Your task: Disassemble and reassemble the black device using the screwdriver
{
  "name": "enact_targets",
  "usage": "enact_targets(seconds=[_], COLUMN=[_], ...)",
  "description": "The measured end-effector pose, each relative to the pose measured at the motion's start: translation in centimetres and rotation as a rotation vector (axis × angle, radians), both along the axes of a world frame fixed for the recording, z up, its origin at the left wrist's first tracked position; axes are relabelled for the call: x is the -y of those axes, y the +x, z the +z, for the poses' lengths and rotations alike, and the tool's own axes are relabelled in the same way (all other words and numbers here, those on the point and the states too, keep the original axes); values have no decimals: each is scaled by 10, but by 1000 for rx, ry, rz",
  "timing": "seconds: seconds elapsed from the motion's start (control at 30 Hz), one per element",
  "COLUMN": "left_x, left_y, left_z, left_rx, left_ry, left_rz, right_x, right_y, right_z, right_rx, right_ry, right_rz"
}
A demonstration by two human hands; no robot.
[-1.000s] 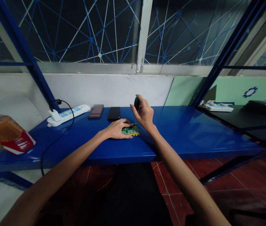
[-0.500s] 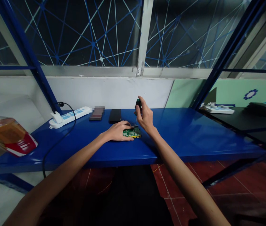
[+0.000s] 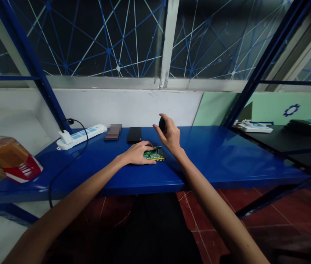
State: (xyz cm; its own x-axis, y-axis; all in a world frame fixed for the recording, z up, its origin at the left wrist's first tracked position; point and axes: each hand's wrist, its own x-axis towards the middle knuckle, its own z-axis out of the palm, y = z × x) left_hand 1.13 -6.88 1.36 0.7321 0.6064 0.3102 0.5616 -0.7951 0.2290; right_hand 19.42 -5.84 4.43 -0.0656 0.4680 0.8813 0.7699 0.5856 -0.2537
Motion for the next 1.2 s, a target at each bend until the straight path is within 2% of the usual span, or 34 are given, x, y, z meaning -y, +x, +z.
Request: enact_targets(seconds=[0.17, 0.37, 0.57, 1.1, 1.2], left_x=[0, 0, 1, 1, 1], left_y=[0, 0, 1, 1, 1], left_z=[1, 1, 1, 2, 1], left_rx=[1, -5, -9, -18, -25], left_ry=[-1, 0, -4, -10, -8], left_rz=[-3, -2, 0, 14, 13], right_x=[-1, -3, -2, 1, 0], right_y=[0, 1, 0, 0, -1], right_z=[-1, -3, -2, 1, 0], right_rx=[-7, -20, -51, -47, -60], right_ry=[-44, -1, -44, -14, -33], right_rz=[23, -17, 31, -16, 32])
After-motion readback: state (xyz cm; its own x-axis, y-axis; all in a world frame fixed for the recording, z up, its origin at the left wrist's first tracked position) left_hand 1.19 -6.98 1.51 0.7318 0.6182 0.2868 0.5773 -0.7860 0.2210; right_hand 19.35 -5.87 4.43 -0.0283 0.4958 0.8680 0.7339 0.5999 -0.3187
